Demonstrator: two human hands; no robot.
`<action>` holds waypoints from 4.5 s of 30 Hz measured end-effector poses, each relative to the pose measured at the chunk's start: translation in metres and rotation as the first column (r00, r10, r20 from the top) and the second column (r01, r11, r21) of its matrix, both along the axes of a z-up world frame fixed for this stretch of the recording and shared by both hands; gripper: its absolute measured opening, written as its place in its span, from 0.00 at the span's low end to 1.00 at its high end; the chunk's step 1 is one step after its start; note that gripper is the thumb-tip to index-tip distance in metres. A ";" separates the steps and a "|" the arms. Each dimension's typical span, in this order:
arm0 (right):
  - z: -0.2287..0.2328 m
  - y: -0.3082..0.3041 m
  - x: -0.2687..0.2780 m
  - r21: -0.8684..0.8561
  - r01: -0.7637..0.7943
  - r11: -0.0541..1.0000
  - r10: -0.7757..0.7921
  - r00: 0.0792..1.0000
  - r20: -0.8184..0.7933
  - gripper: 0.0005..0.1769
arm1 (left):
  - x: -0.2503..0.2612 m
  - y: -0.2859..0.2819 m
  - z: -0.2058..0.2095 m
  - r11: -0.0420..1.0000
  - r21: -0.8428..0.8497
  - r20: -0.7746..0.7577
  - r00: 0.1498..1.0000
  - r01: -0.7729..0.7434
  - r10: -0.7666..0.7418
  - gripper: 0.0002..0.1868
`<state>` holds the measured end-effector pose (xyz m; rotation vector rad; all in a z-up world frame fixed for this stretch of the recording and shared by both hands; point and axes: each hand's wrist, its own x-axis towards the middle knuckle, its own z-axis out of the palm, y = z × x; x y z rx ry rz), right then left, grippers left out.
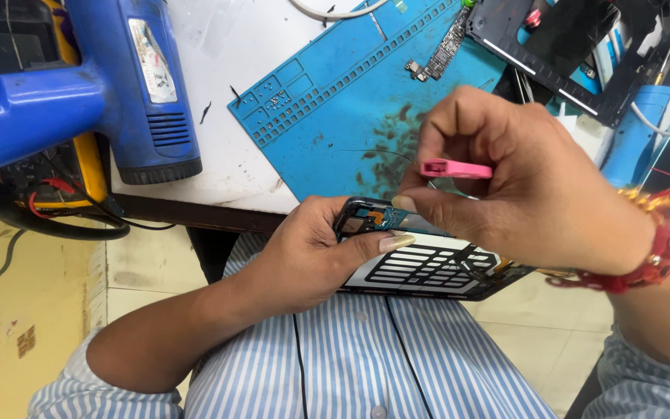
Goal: The person uses a metal spudger and a pink plastic pry tool to carefully separate and adjust internal components of a disassembled tablet. They work on the motherboard area, lifting and repositioning parts while holding the device steady.
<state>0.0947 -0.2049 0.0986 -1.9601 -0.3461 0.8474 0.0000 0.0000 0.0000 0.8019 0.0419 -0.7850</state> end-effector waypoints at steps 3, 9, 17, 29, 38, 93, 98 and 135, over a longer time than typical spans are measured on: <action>-0.004 -0.002 -0.009 -0.100 -0.004 0.995 0.019 0.988 0.152 0.18 | -0.001 0.001 0.000 1.000 -0.012 -0.026 1.000 -0.002 0.002 0.11; -0.008 -0.012 -0.016 -0.001 -0.063 0.998 0.062 0.973 0.221 0.18 | -0.004 -0.002 -0.001 0.999 0.027 -0.092 0.995 -0.045 0.047 0.10; -0.009 -0.014 -0.020 -0.051 -0.087 0.995 0.100 0.904 0.415 0.18 | -0.005 -0.004 -0.003 0.998 -0.027 -0.058 0.996 -0.063 0.061 0.11; -0.043 -0.029 -0.011 -0.316 -0.118 0.941 0.280 0.794 0.539 0.10 | 0.013 -0.016 -0.033 0.992 0.099 -0.213 0.972 -0.078 0.098 0.12; -0.088 -0.048 -0.003 -0.322 -0.052 0.945 0.247 0.760 0.602 0.11 | 0.016 -0.022 -0.045 0.983 0.063 -0.034 0.984 -0.175 0.177 0.22; -0.134 -0.049 -0.020 0.064 0.022 0.998 -0.056 0.809 0.586 0.14 | 0.044 0.000 -0.063 0.404 0.576 0.786 0.344 -0.711 -0.514 0.15; -0.133 -0.049 -0.022 0.090 0.024 0.996 -0.072 0.810 0.582 0.13 | 0.044 0.000 -0.063 0.409 0.578 0.786 0.347 -0.706 -0.512 0.15; -0.132 -0.049 -0.024 0.064 0.022 0.998 -0.058 0.777 0.627 0.11 | 0.044 -0.001 -0.063 0.401 0.576 0.785 0.345 -0.712 -0.515 0.14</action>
